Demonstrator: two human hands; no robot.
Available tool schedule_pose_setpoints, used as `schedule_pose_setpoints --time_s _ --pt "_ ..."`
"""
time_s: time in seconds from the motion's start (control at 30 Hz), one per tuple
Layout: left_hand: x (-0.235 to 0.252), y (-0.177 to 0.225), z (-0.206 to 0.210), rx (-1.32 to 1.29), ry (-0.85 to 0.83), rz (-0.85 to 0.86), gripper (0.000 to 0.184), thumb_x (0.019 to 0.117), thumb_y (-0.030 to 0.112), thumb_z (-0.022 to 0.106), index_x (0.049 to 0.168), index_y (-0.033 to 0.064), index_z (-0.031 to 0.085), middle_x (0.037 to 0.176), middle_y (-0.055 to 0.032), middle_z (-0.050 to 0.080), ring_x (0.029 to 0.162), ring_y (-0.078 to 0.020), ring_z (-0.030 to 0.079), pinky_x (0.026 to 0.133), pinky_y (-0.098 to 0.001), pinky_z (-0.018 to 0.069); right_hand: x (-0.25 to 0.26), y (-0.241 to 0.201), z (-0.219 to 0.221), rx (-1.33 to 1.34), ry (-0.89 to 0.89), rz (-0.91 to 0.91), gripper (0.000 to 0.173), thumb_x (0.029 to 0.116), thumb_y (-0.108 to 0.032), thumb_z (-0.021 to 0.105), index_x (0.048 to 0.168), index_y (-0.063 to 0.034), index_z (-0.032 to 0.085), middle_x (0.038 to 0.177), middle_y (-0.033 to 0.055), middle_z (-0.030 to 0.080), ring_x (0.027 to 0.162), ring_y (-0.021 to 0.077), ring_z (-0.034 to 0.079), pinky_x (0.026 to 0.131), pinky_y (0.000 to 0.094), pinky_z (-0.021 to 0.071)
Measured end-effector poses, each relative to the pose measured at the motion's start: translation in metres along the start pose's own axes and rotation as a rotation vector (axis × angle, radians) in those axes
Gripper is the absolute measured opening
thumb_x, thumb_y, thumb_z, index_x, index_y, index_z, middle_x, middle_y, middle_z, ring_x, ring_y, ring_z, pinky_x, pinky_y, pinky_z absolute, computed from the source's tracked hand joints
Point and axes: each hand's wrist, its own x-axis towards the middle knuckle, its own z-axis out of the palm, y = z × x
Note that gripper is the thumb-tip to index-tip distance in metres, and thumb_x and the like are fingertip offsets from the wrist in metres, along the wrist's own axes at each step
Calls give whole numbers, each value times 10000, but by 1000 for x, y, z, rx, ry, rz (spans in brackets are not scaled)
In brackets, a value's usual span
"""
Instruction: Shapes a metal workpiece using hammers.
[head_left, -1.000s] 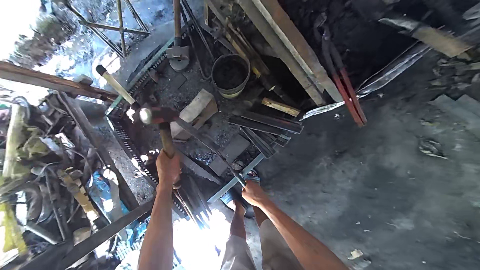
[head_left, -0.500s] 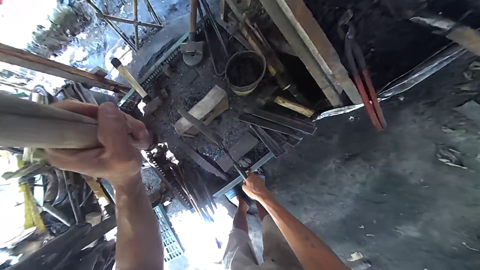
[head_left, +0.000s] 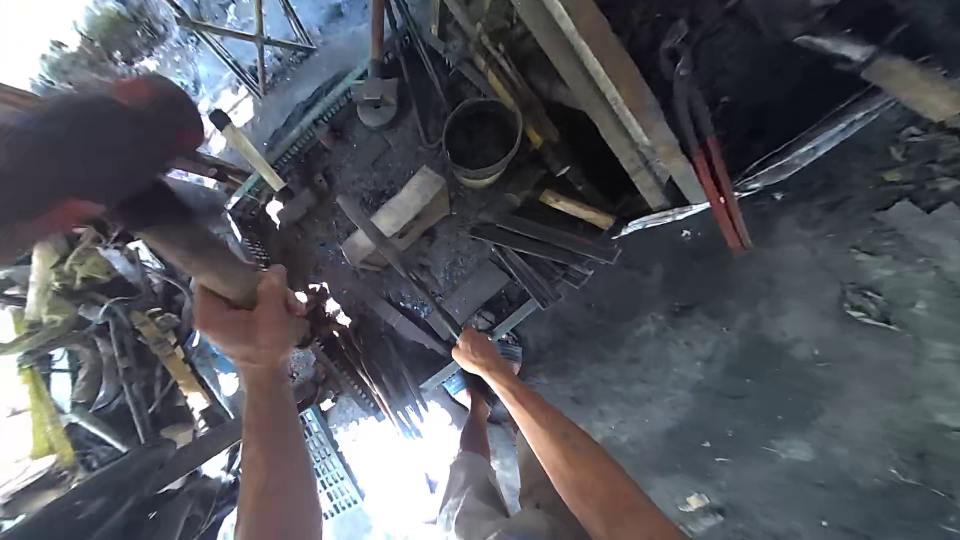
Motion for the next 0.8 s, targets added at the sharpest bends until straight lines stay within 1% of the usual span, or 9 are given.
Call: schedule_pose_setpoints --time_s 0.17,0.27,0.33,0.37,0.47,0.5,0.6,0.67,0.8 --pt "43 80 -10 -284 -1 407 301 958 143 676 1181 94 479 702 -12 624 516 -220 628 471 -410 596 7 -7 0 -14 41 4 532 903 -309 611 1324 3 518 1197 223 663 1095 384 680 864 583 559" --pt "32 60 19 -285 34 407 254 980 158 651 1172 107 493 709 2 613 541 -181 620 491 -367 585 3 0 4 -35 31 15 550 907 -298 615 1350 5 495 1186 225 664 1085 375 685 870 570 562" --pt "-3 -13 49 -51 47 268 276 972 239 692 1127 63 546 749 -31 635 590 -170 642 534 -381 597 5 6 6 -40 36 21 573 901 -291 618 1383 -14 483 1166 218 678 1067 369 695 860 571 567" --pt "-28 -62 60 176 -1 95 326 965 268 695 1140 17 584 787 -86 657 635 -205 664 588 -425 605 6 11 8 -48 38 21 569 899 -297 617 1380 -23 486 1154 213 683 1057 369 699 851 573 570" --pt "-46 -147 72 685 -429 -470 420 940 254 683 1295 53 584 956 -206 705 816 -366 715 743 -615 588 9 16 10 -46 39 -8 541 897 -301 619 1347 -23 505 1135 215 683 1043 382 697 838 582 566" --pt "-41 -143 68 685 -453 -533 444 937 246 690 1326 64 576 981 -214 704 834 -377 714 752 -634 585 8 15 8 -46 33 -11 528 898 -306 618 1331 -24 512 1137 213 682 1044 381 696 838 583 565" --pt "-26 -77 45 466 -250 -466 430 941 287 714 1294 78 583 818 -133 704 616 -264 704 595 -508 626 5 5 -6 -28 15 2 544 911 -306 621 1341 9 515 1224 236 652 1108 393 672 879 589 555" --pt "-20 -33 23 221 -101 -292 374 919 267 748 1200 74 594 714 -71 677 527 -222 666 508 -443 611 7 -6 -8 -30 23 -13 549 909 -312 624 1332 22 515 1237 239 645 1118 392 671 877 586 559" --pt "9 48 -1 -120 -12 185 369 928 215 722 1192 59 517 767 -22 675 557 -212 668 500 -419 619 5 -20 -17 -24 21 -24 486 913 -307 620 1272 14 554 1197 224 661 1107 368 676 876 573 556"
